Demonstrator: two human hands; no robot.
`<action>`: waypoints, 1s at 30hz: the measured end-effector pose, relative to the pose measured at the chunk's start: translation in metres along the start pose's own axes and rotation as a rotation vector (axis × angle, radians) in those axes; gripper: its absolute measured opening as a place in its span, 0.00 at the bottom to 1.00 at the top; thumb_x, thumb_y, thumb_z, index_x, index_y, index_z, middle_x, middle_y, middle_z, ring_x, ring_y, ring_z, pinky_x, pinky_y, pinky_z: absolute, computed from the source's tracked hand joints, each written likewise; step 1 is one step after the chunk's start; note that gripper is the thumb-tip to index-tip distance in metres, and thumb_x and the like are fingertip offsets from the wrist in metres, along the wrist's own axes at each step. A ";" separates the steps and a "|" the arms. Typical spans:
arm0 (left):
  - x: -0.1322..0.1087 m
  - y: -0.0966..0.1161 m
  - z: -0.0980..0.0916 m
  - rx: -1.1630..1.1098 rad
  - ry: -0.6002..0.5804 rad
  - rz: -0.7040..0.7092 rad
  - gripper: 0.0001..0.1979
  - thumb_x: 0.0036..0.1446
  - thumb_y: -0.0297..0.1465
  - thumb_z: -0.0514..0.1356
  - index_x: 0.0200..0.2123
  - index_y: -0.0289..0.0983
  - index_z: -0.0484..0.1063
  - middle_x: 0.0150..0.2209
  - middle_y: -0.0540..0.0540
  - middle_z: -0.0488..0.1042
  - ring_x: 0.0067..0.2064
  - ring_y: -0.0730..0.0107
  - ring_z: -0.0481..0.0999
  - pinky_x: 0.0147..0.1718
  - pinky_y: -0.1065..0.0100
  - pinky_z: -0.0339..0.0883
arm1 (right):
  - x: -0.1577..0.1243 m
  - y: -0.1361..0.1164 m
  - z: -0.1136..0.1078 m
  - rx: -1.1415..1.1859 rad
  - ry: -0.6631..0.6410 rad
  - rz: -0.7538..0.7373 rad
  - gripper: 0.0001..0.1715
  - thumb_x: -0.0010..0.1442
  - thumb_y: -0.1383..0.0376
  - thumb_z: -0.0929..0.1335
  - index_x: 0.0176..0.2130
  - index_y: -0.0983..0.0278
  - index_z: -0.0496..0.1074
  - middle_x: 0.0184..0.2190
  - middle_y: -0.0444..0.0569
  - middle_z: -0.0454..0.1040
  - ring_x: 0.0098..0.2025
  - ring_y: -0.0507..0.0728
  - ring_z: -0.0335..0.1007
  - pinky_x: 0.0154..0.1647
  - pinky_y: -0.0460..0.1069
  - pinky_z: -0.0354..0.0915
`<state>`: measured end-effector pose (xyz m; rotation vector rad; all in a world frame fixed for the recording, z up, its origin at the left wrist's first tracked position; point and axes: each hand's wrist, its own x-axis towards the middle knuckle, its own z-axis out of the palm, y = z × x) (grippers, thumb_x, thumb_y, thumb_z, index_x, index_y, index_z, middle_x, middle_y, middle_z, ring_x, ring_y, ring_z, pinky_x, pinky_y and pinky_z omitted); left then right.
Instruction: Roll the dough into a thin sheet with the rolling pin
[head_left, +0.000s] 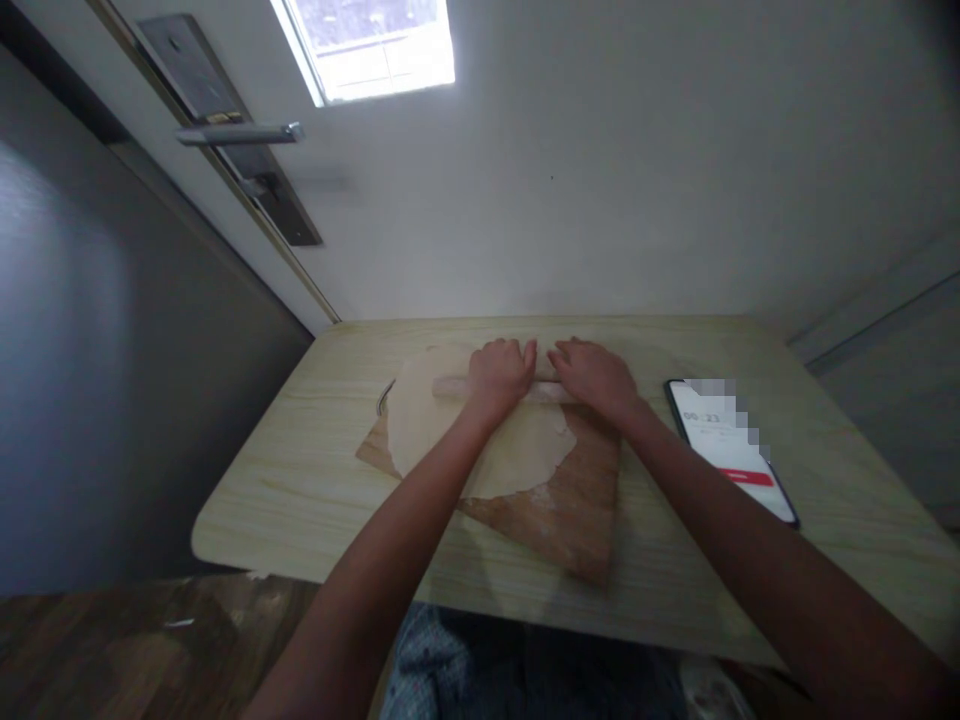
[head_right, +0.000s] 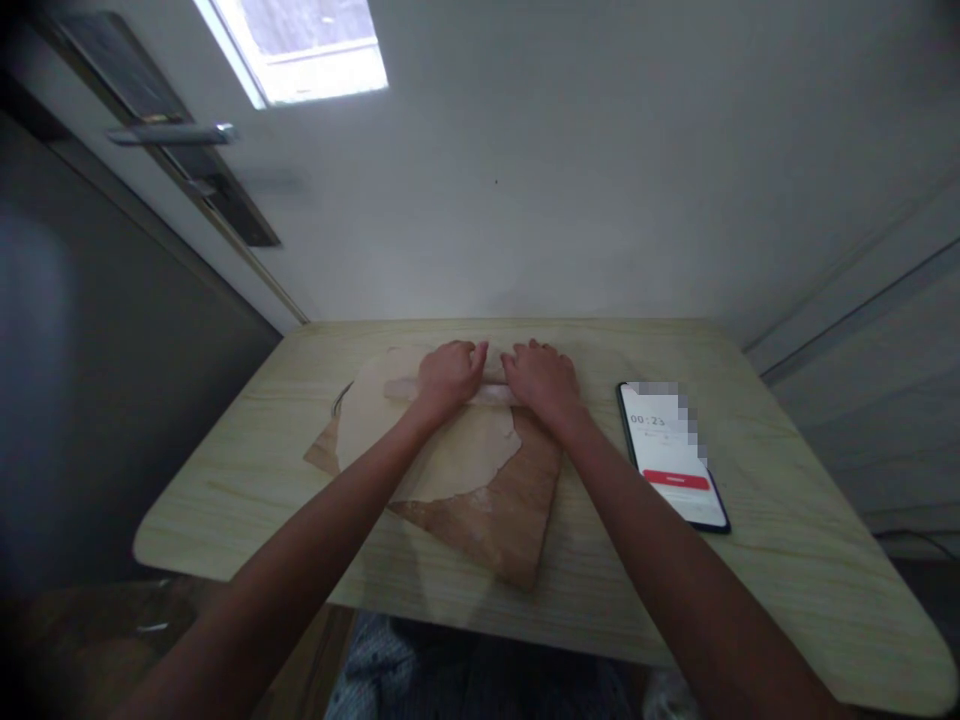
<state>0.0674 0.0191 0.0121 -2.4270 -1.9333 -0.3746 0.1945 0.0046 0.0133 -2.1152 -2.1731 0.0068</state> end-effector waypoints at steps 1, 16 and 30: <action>-0.004 0.000 0.000 0.009 0.015 0.005 0.27 0.59 0.40 0.36 0.33 0.33 0.70 0.34 0.40 0.72 0.37 0.62 0.70 0.35 0.64 0.61 | -0.005 -0.001 -0.001 -0.010 0.006 -0.010 0.26 0.60 0.57 0.50 0.41 0.65 0.69 0.41 0.54 0.69 0.41 0.58 0.64 0.36 0.51 0.58; -0.105 -0.003 -0.013 0.029 0.106 0.299 0.19 0.58 0.34 0.42 0.46 0.29 0.62 0.50 0.36 0.65 0.50 0.62 0.64 0.48 0.61 0.55 | -0.110 -0.013 0.007 0.042 0.247 -0.193 0.27 0.61 0.60 0.52 0.53 0.72 0.59 0.51 0.58 0.62 0.54 0.58 0.54 0.52 0.54 0.50; -0.104 -0.003 -0.012 0.000 0.086 0.299 0.21 0.59 0.36 0.41 0.49 0.30 0.61 0.53 0.37 0.62 0.54 0.63 0.59 0.52 0.60 0.51 | -0.109 -0.010 0.011 0.057 0.213 -0.194 0.29 0.61 0.59 0.50 0.55 0.73 0.56 0.54 0.56 0.59 0.56 0.58 0.51 0.53 0.54 0.50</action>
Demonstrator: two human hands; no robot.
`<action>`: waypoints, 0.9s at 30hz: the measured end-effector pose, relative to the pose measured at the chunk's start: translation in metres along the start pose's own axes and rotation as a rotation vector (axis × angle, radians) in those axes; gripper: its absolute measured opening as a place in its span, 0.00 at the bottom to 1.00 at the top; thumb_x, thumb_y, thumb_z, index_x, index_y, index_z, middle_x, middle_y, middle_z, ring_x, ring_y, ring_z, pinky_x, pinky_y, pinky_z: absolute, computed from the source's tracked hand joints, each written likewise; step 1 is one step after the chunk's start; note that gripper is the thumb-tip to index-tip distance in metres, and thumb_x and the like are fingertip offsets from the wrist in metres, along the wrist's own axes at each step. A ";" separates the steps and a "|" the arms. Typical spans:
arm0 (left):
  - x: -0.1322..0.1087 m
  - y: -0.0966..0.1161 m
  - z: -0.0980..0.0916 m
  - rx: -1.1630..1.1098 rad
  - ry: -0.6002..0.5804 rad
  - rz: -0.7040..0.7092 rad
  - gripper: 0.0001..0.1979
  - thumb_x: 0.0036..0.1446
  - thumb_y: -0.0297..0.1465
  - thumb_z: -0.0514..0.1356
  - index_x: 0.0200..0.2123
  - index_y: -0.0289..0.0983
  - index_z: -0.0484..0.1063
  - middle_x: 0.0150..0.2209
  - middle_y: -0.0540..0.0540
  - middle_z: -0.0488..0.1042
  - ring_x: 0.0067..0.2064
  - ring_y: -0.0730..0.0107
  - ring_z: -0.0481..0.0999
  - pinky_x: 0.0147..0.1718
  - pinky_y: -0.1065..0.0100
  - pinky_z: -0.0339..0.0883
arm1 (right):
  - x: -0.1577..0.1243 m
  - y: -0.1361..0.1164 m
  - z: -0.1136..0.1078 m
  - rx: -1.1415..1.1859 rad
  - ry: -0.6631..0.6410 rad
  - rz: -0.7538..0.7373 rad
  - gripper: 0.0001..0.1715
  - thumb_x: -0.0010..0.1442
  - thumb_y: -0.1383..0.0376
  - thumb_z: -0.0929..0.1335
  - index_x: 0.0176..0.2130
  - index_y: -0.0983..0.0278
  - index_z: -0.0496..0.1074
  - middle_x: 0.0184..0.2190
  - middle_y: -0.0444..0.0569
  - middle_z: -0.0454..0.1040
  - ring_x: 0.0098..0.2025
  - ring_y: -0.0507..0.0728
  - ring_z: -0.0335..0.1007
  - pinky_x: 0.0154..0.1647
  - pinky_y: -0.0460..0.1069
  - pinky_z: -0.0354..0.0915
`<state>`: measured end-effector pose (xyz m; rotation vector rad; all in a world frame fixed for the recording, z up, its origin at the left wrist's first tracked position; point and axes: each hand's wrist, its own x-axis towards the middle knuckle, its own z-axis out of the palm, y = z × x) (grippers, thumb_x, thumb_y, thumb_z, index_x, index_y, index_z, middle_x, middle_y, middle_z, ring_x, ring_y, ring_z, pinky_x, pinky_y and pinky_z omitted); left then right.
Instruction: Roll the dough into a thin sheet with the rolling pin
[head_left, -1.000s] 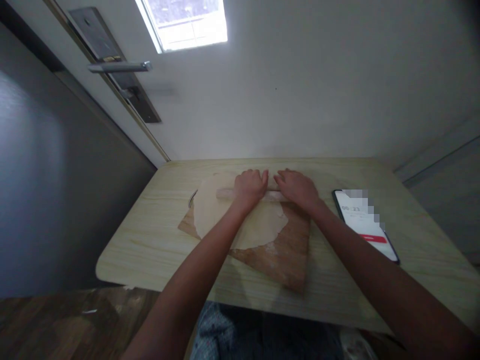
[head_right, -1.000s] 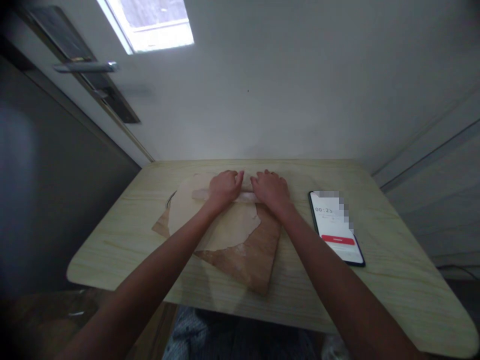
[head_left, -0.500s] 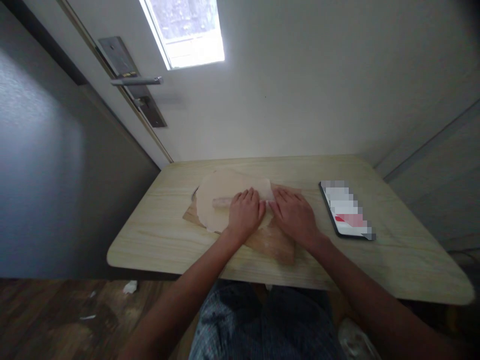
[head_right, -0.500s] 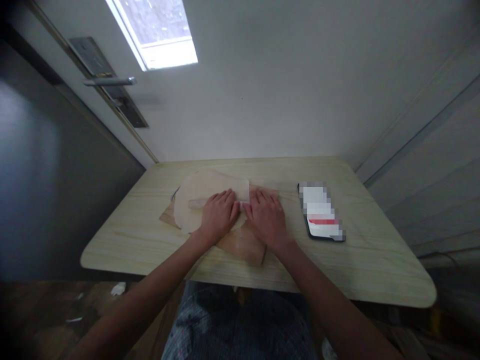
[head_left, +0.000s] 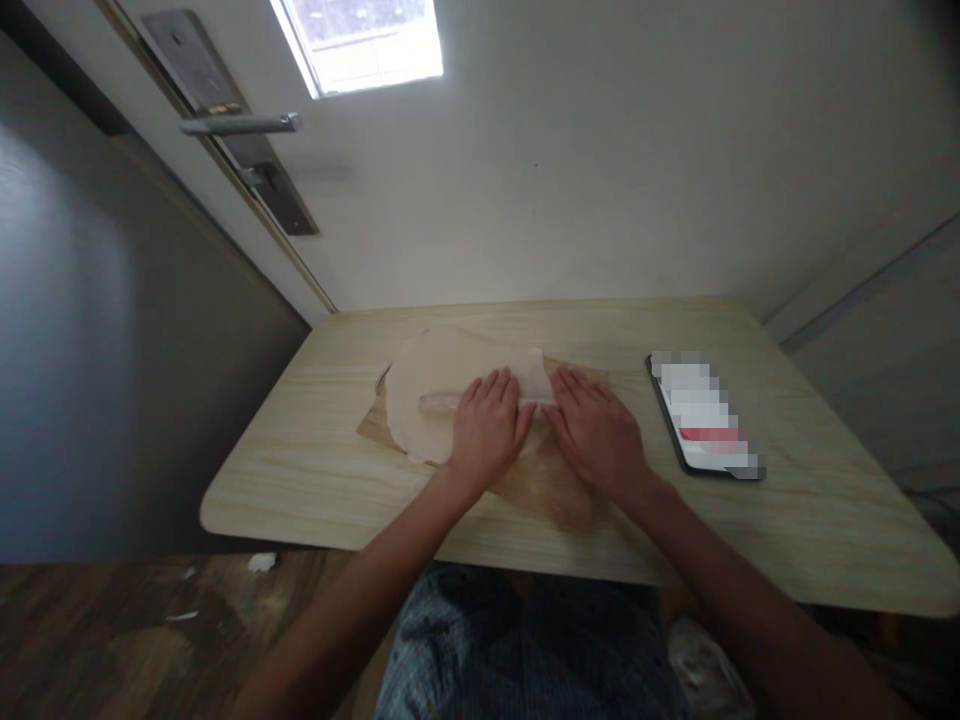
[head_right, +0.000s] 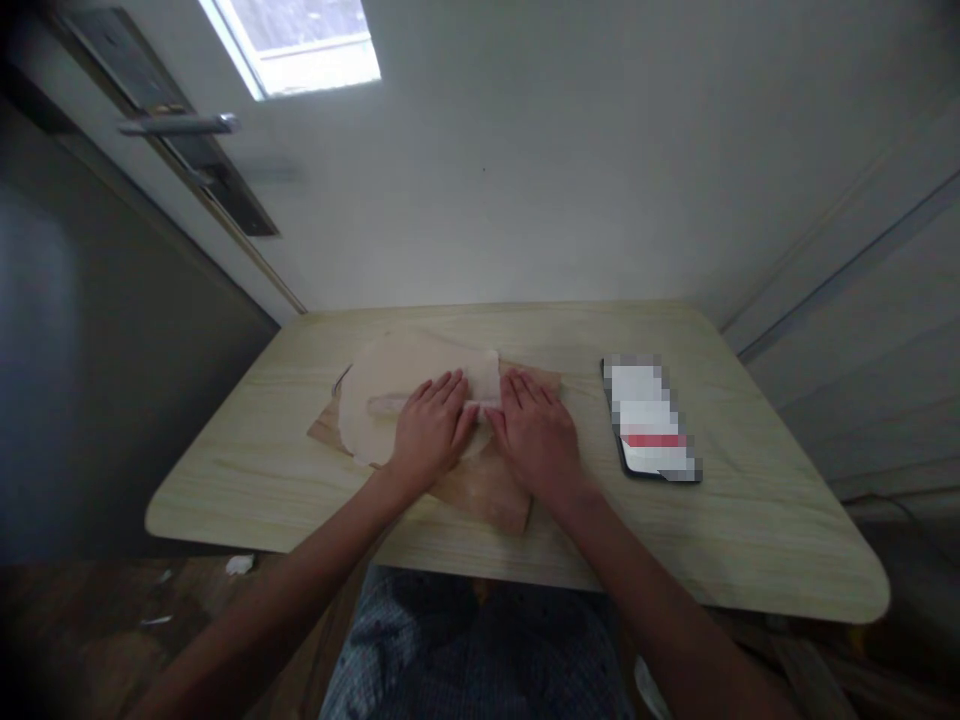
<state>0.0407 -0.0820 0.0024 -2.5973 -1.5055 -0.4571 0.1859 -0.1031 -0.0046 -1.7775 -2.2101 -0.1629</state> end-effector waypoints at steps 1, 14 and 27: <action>0.004 0.000 0.001 0.003 -0.006 -0.010 0.21 0.59 0.36 0.41 0.49 0.31 0.61 0.52 0.38 0.62 0.54 0.63 0.59 0.52 0.59 0.50 | 0.004 0.001 0.001 -0.002 -0.018 0.003 0.29 0.61 0.59 0.50 0.55 0.73 0.56 0.54 0.56 0.59 0.56 0.58 0.51 0.53 0.54 0.50; 0.057 -0.010 0.011 0.057 -0.133 -0.118 0.25 0.59 0.42 0.35 0.55 0.38 0.54 0.56 0.42 0.56 0.56 0.60 0.54 0.48 0.60 0.55 | 0.058 0.017 0.005 -0.049 -0.160 0.068 0.27 0.60 0.61 0.49 0.55 0.64 0.57 0.55 0.53 0.57 0.55 0.60 0.52 0.52 0.60 0.49; 0.073 -0.015 0.015 0.074 -0.137 -0.147 0.24 0.59 0.41 0.37 0.53 0.38 0.57 0.53 0.42 0.61 0.55 0.57 0.56 0.51 0.55 0.49 | 0.078 0.029 0.007 -0.044 -0.354 0.047 0.31 0.60 0.57 0.47 0.58 0.69 0.50 0.58 0.59 0.50 0.59 0.62 0.44 0.53 0.61 0.48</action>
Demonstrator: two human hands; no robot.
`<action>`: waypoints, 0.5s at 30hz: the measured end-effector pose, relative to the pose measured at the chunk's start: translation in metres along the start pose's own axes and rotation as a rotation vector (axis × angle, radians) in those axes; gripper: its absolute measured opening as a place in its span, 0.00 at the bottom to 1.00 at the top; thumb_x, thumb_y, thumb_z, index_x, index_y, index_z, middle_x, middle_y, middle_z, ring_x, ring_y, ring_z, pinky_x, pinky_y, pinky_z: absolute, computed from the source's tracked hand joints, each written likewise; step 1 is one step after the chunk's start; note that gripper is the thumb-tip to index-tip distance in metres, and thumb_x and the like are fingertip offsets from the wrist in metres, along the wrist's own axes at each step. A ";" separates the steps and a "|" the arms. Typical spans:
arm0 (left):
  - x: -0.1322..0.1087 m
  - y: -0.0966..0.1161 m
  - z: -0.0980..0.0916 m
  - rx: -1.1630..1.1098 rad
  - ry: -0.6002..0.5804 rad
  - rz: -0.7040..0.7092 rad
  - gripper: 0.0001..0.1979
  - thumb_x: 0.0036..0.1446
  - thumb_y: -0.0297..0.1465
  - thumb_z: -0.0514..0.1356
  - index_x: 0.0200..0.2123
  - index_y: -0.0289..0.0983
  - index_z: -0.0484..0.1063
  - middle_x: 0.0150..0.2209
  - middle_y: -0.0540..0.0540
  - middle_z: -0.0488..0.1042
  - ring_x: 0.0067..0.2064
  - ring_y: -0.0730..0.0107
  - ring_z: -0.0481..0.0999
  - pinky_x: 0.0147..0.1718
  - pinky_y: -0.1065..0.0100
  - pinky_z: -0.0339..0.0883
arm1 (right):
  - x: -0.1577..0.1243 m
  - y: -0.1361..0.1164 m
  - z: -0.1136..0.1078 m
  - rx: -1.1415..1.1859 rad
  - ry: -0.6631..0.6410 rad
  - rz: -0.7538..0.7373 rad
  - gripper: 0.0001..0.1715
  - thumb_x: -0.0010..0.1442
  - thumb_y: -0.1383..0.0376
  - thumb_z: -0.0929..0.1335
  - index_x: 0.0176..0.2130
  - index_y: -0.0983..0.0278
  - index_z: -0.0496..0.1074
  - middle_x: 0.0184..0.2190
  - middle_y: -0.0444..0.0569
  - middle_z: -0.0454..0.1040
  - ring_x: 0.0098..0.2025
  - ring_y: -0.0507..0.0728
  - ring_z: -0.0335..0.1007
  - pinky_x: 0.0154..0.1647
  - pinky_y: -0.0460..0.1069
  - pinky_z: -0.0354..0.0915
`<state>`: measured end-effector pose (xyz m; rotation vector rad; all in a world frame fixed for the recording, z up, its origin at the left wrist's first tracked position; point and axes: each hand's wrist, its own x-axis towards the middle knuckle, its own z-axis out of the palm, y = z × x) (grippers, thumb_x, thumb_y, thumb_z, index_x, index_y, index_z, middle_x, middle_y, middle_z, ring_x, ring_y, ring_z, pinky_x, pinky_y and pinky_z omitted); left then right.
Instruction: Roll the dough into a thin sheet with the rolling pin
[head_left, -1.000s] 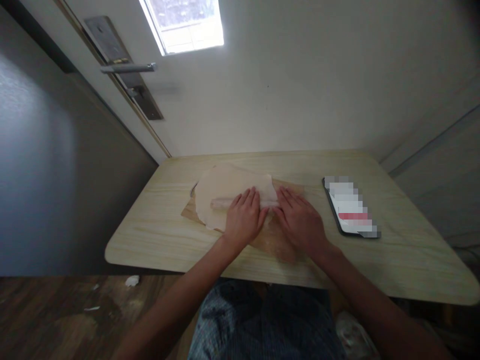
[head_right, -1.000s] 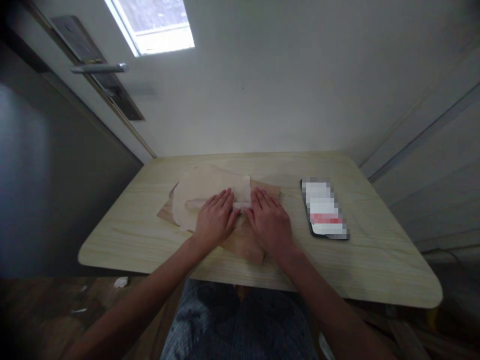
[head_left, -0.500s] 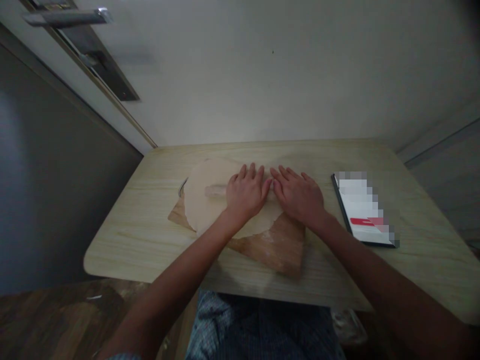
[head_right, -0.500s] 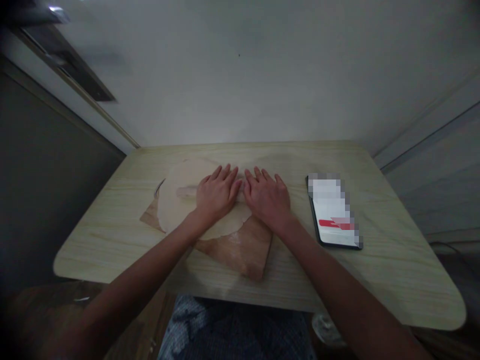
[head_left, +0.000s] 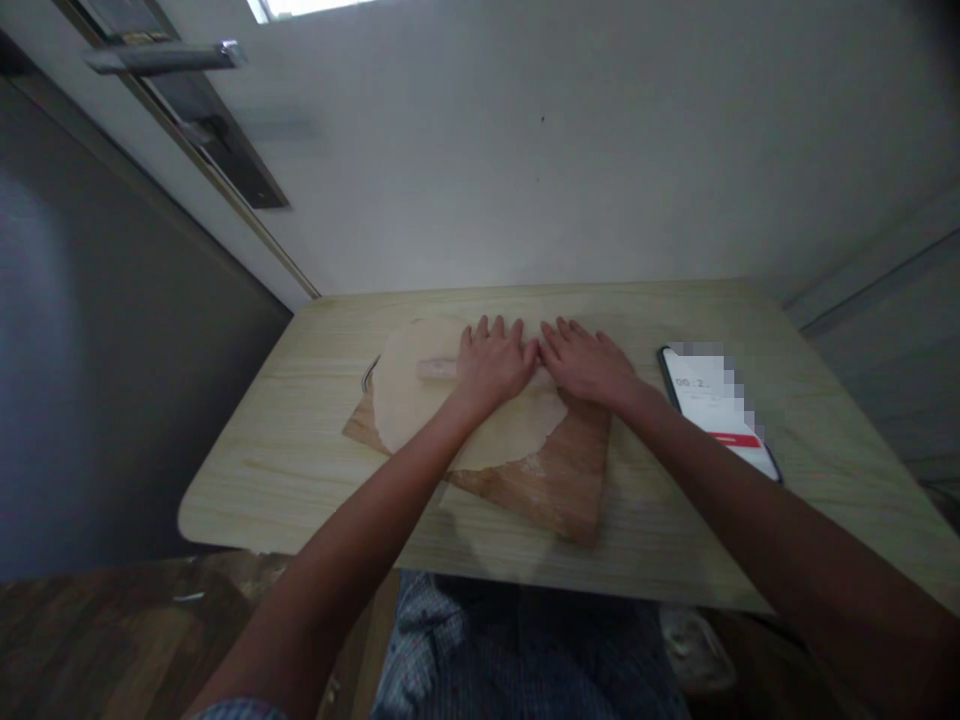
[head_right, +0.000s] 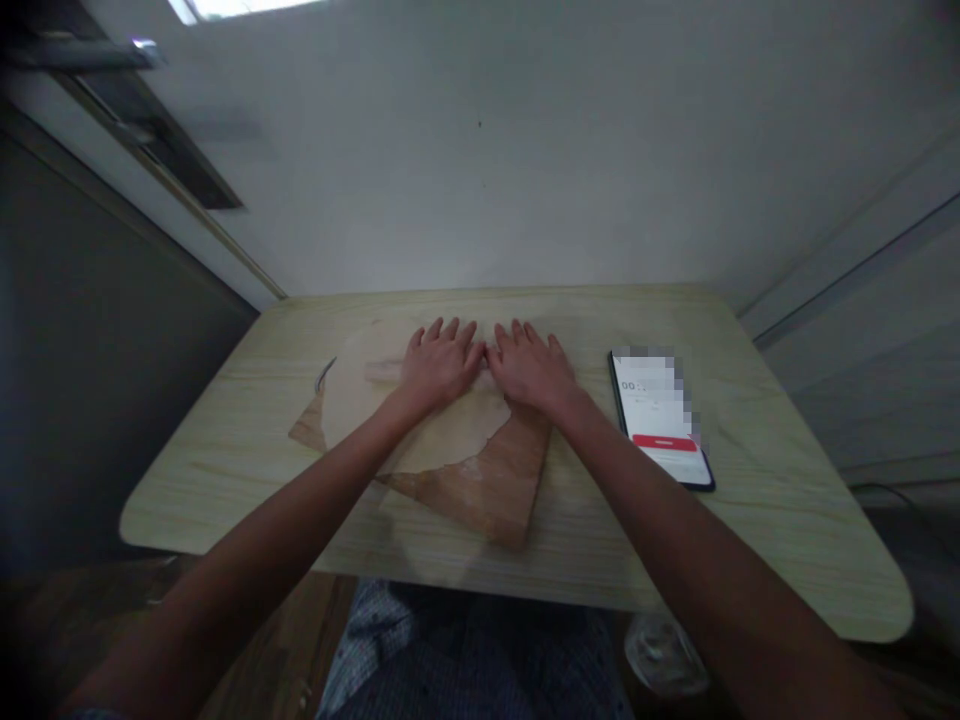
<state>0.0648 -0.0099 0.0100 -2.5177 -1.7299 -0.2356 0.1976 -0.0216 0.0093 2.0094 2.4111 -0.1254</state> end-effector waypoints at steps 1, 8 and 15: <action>-0.005 0.001 0.000 0.003 0.018 0.004 0.23 0.59 0.40 0.37 0.53 0.38 0.57 0.53 0.42 0.61 0.56 0.58 0.55 0.51 0.56 0.48 | -0.005 -0.002 0.000 -0.011 0.021 0.000 0.31 0.60 0.57 0.47 0.58 0.68 0.50 0.58 0.58 0.49 0.59 0.62 0.43 0.53 0.61 0.47; -0.041 0.007 -0.005 -0.017 0.090 0.046 0.21 0.60 0.38 0.38 0.48 0.38 0.62 0.52 0.42 0.62 0.53 0.61 0.59 0.50 0.57 0.50 | -0.038 -0.018 0.003 -0.016 0.199 0.018 0.28 0.60 0.59 0.49 0.56 0.64 0.56 0.58 0.54 0.52 0.59 0.60 0.44 0.54 0.59 0.47; -0.073 0.012 -0.007 -0.045 0.133 0.074 0.20 0.59 0.36 0.40 0.50 0.36 0.60 0.55 0.43 0.59 0.57 0.63 0.53 0.53 0.56 0.46 | -0.070 -0.029 0.013 0.028 0.304 -0.002 0.27 0.60 0.60 0.50 0.54 0.66 0.58 0.56 0.53 0.56 0.58 0.59 0.46 0.55 0.58 0.44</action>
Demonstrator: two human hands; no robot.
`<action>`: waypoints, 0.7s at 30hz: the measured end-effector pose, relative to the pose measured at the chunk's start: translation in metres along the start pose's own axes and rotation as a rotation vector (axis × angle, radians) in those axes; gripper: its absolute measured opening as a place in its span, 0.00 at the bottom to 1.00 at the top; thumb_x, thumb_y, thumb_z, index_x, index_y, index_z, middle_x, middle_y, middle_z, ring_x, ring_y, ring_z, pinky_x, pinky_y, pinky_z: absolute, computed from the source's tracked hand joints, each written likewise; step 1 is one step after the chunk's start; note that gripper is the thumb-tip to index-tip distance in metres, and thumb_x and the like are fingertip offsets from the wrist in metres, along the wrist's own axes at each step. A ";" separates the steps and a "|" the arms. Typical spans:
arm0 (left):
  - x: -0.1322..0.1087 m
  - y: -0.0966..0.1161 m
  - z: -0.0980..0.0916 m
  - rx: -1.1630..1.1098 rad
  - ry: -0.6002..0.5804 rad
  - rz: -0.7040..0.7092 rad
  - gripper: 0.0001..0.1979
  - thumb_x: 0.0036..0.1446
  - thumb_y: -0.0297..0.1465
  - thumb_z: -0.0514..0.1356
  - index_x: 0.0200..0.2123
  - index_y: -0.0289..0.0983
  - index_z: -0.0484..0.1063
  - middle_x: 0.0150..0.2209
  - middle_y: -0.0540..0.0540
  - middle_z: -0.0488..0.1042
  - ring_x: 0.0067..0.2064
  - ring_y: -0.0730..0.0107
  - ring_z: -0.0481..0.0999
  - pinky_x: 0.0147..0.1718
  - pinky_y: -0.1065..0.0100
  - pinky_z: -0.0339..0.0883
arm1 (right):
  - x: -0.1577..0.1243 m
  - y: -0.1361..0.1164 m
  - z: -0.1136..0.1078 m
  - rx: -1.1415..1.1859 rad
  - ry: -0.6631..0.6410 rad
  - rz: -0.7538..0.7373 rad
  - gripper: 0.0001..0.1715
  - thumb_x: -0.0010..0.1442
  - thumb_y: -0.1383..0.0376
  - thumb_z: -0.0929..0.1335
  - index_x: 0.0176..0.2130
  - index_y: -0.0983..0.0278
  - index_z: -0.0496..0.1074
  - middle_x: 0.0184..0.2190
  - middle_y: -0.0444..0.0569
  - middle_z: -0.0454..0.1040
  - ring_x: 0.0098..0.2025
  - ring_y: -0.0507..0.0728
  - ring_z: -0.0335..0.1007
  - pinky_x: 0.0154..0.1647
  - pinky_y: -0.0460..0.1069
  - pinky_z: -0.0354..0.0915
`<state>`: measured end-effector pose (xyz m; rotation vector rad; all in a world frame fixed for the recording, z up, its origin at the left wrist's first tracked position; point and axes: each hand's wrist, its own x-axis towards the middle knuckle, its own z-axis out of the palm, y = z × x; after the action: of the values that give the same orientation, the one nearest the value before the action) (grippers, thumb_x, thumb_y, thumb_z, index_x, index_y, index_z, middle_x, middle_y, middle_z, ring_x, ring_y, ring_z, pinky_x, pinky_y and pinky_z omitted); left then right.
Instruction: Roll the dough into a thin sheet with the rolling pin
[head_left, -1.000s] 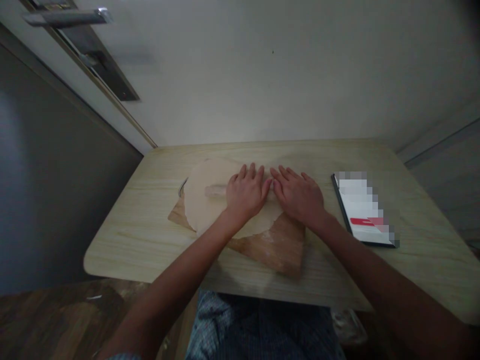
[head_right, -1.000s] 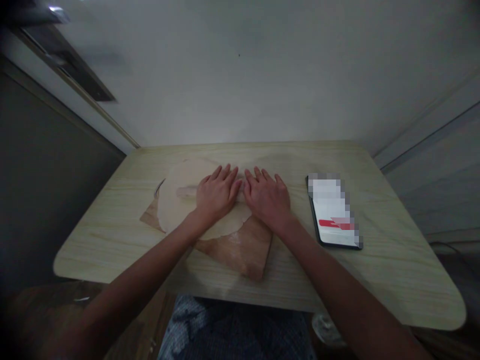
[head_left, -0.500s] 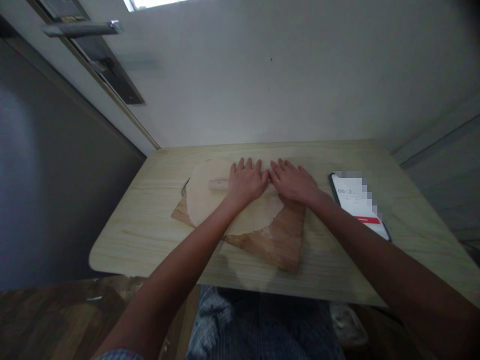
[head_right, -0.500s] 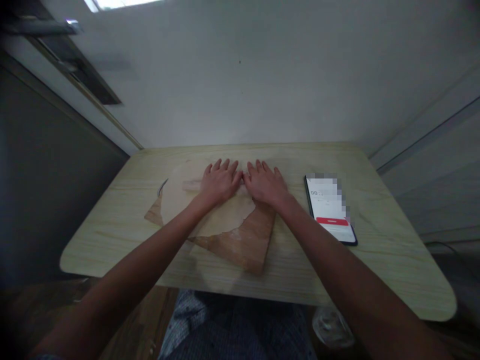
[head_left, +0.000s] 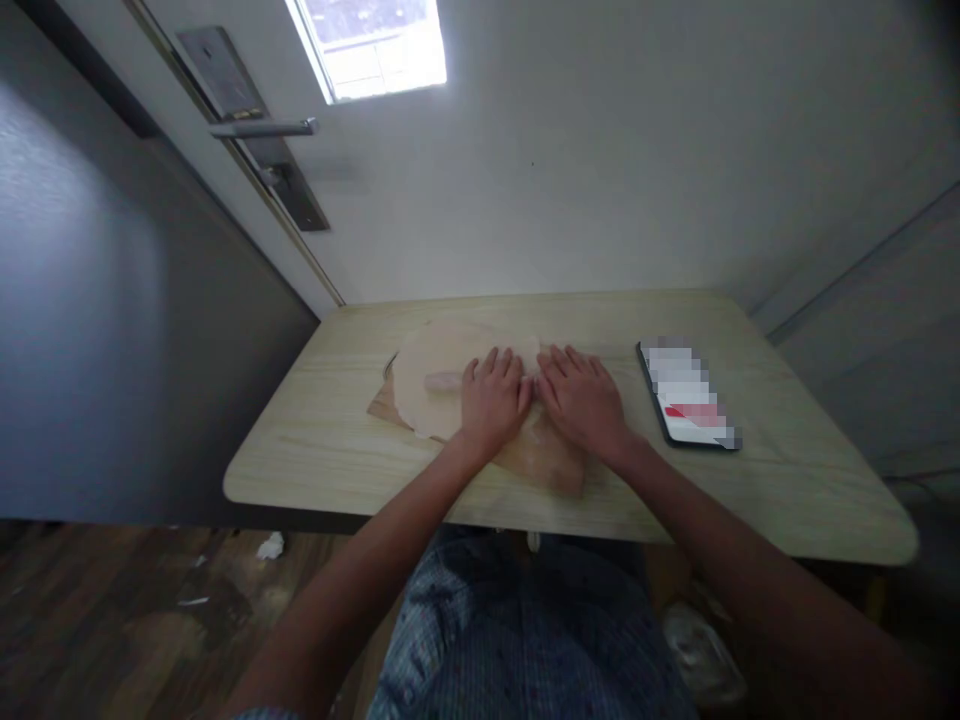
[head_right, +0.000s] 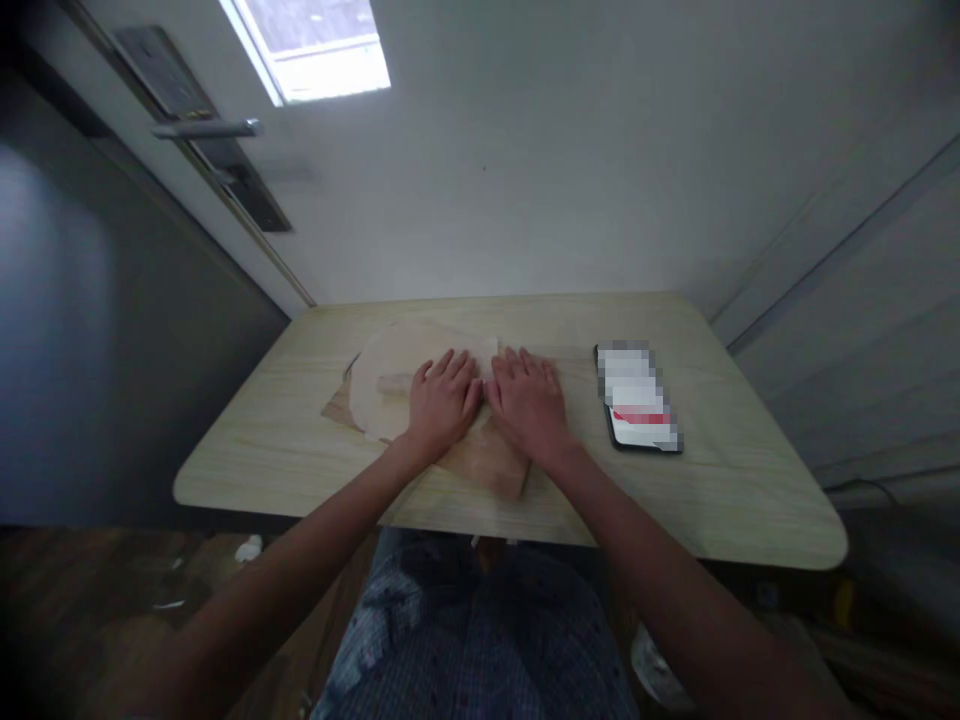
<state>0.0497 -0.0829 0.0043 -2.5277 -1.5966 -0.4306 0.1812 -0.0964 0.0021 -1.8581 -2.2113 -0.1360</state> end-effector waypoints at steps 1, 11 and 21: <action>-0.005 0.001 0.000 0.000 0.005 0.004 0.21 0.59 0.36 0.39 0.52 0.36 0.59 0.56 0.43 0.57 0.58 0.63 0.52 0.53 0.56 0.45 | -0.005 -0.001 0.000 0.007 0.011 -0.006 0.27 0.60 0.60 0.50 0.54 0.67 0.58 0.56 0.53 0.56 0.58 0.59 0.46 0.55 0.58 0.44; -0.024 -0.012 -0.008 -0.018 -0.008 0.120 0.22 0.60 0.37 0.38 0.52 0.34 0.57 0.55 0.41 0.59 0.56 0.66 0.57 0.53 0.60 0.47 | -0.024 0.000 0.000 0.027 0.014 -0.067 0.27 0.60 0.61 0.51 0.56 0.66 0.55 0.58 0.50 0.52 0.59 0.56 0.42 0.55 0.56 0.45; -0.006 -0.026 -0.007 0.032 0.008 0.011 0.19 0.60 0.36 0.40 0.49 0.35 0.61 0.53 0.40 0.62 0.55 0.62 0.58 0.50 0.60 0.51 | -0.008 -0.004 -0.001 -0.045 0.060 -0.021 0.26 0.60 0.61 0.50 0.55 0.64 0.57 0.56 0.49 0.56 0.58 0.58 0.46 0.54 0.57 0.44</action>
<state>0.0232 -0.0786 0.0085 -2.5073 -1.5731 -0.4107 0.1789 -0.1055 0.0014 -1.8294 -2.2054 -0.2437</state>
